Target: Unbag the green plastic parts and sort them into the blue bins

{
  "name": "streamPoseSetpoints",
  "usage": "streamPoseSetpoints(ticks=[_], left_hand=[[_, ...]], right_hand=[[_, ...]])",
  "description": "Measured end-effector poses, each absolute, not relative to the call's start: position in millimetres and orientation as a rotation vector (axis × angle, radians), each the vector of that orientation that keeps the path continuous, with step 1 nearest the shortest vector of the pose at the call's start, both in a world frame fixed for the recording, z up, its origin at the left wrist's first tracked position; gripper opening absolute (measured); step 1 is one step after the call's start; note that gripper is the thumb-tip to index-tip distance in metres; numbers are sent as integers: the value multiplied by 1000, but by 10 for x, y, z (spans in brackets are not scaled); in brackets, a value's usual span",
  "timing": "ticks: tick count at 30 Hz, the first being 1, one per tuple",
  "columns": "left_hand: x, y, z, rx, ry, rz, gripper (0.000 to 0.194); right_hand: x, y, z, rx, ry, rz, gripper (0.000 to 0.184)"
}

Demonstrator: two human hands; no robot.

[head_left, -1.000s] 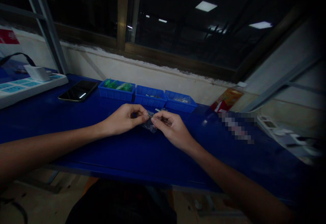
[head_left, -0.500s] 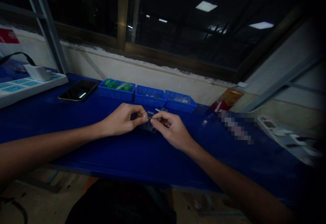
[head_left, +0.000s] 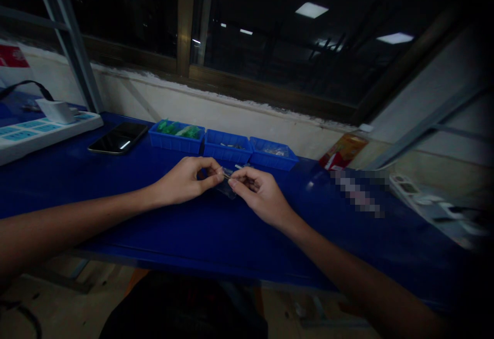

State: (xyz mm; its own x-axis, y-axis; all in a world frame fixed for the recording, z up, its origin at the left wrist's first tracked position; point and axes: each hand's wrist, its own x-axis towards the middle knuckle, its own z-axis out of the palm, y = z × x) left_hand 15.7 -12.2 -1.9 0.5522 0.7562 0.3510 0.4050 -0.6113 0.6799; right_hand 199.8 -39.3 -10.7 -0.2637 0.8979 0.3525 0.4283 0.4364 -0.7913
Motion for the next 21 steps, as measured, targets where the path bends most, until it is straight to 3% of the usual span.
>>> streamPoseSetpoints(ticks=[21], left_hand=[[137, -133, 6, 2283, 907, 879, 23]], right_hand=[[1980, -429, -104, -1130, -1940, 646, 14]])
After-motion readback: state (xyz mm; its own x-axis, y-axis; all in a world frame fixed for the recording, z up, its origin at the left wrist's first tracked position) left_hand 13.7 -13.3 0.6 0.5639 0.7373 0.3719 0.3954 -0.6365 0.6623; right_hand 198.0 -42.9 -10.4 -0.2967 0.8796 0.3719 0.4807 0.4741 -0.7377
